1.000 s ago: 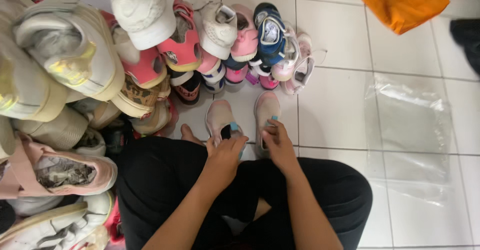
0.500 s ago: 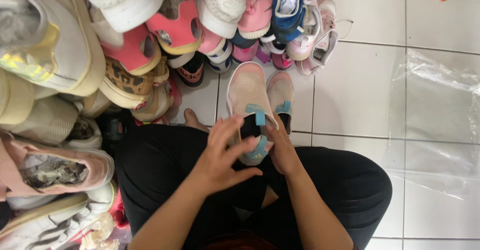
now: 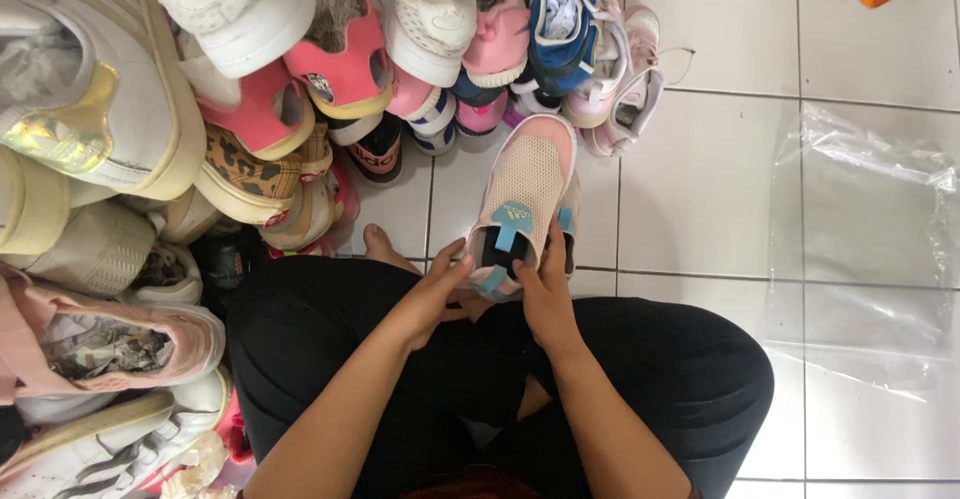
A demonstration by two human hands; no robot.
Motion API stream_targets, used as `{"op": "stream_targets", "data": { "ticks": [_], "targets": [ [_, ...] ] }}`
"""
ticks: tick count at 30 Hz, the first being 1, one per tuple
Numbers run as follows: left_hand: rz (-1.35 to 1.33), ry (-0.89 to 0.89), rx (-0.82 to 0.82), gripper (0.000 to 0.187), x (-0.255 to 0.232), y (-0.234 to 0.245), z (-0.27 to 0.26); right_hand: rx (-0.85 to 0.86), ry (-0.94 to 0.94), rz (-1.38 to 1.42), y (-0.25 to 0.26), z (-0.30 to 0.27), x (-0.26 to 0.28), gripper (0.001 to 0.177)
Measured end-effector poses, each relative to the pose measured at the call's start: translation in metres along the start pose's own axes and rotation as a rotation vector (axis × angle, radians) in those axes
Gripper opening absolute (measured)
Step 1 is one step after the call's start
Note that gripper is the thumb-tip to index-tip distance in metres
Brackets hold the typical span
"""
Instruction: The person cleans and organizes shoes on the floor by hand, stuffing several pairs with crumpled paper and arranging them into a pile.
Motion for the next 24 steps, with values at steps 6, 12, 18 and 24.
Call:
{"op": "stream_targets", "data": {
  "ticks": [6, 12, 18, 24],
  "targets": [
    [-0.091, 0.040, 0.153, 0.081, 0.003, -0.014, -0.007, 0.092, 0.362, -0.091, -0.001, -0.010, 0.005, 0.071],
    [-0.101, -0.008, 0.280, 0.075, 0.014, -0.022, -0.006, 0.105, 0.524, -0.102, 0.000, -0.021, 0.007, 0.073],
    [-0.086, -0.140, 0.250, 0.090, 0.031, -0.022, 0.006, 0.156, 0.592, -0.050, 0.007, -0.021, 0.004, 0.059],
    [0.057, -0.251, 0.145, 0.092, 0.038, -0.018, 0.017, 0.128, 0.593, -0.029, 0.017, -0.016, -0.009, 0.045]
  ]
}}
Point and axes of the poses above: each hand's wrist, its own z-axis towards the middle knuckle, its own y-axis out of the back of the hand, x = y × z, the point moved 7 cm from there along z, towards the middle knuckle, and after that the axes turned 12 degrees about z, right-handed, at the moved point
